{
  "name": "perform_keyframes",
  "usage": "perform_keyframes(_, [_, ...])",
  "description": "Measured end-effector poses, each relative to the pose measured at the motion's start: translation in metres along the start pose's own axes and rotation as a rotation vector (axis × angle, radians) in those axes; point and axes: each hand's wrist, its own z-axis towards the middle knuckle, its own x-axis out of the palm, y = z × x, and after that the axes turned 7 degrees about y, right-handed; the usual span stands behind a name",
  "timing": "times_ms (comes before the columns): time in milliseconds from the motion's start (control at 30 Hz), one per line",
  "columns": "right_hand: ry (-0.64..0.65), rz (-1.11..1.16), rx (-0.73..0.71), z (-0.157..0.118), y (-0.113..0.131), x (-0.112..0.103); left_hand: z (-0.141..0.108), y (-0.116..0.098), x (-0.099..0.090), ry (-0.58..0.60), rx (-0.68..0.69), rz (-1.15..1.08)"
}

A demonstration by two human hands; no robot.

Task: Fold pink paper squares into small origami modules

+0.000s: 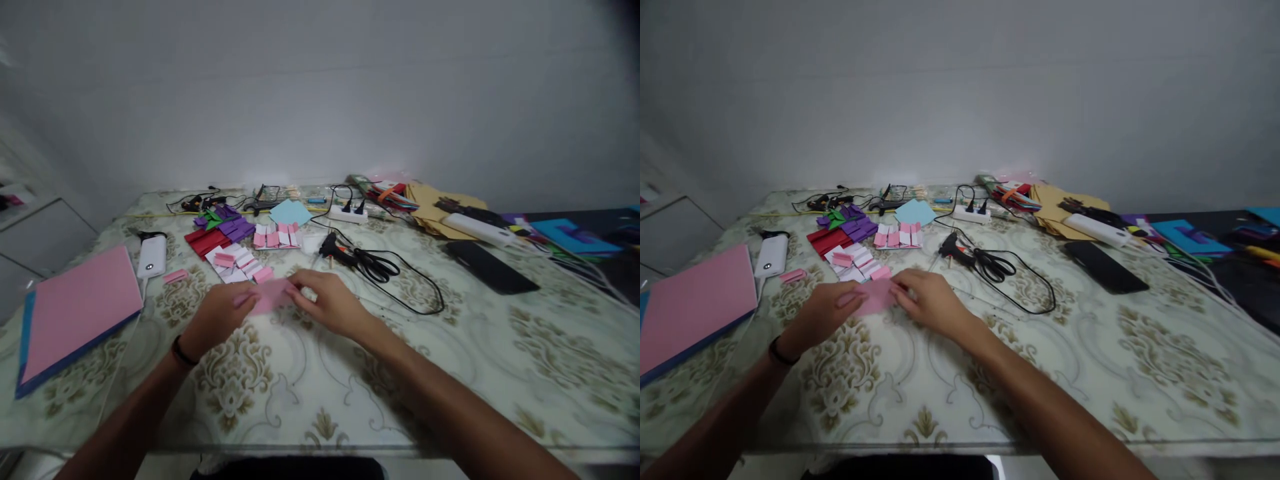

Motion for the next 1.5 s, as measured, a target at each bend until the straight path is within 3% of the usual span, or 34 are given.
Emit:
perform_keyframes(100, [-0.220,0.069,0.039,-0.005,0.008,-0.015,0.003,0.002,-0.006,-0.043,-0.112,-0.210])
perform_keyframes(167, [-0.299,0.077,0.087,-0.013,0.012,-0.020,0.003,0.006,-0.003,-0.039,-0.167,-0.438])
perform_keyframes(233, [-0.218,0.079,0.122,-0.025,0.017,-0.020,0.002,0.010,0.004,-0.011,-0.198,-0.671])
perform_keyframes(333, [0.011,0.132,0.172,-0.047,0.031,-0.008,0.001,0.014,0.014,0.044,-0.228,-0.947])
perform_keyframes(467, [0.142,0.277,0.263,-0.077,0.051,0.022,-0.003,0.011,0.020,0.079,-0.205,-1.114])
perform_keyframes(600, [0.138,0.392,0.312,-0.092,0.054,0.036,-0.009,0.001,0.022,0.131,-0.193,-1.255])
perform_keyframes(733, [0.079,0.382,0.356,-0.089,0.045,0.025,-0.014,-0.005,0.029,0.250,-0.157,-1.406])
perform_keyframes(933, [0.099,0.365,0.232,-0.069,0.040,0.013,-0.019,-0.008,0.038,0.366,-0.093,-1.424])
perform_keyframes(1067, [0.090,0.348,0.134,-0.050,0.033,0.006,-0.019,-0.008,0.037,0.376,-0.040,-1.408])
perform_keyframes(1233, [0.071,0.374,0.067,-0.024,0.022,-0.011,-0.017,0.000,0.029,0.239,-0.045,-1.309])
perform_keyframes(1300, [0.126,0.438,0.063,-0.017,0.017,-0.012,-0.017,0.003,0.026,0.171,-0.073,-1.271])
perform_keyframes(1500, [0.137,0.749,0.199,-0.016,-0.002,0.019,-0.016,0.010,0.022,0.011,-0.088,-1.052])
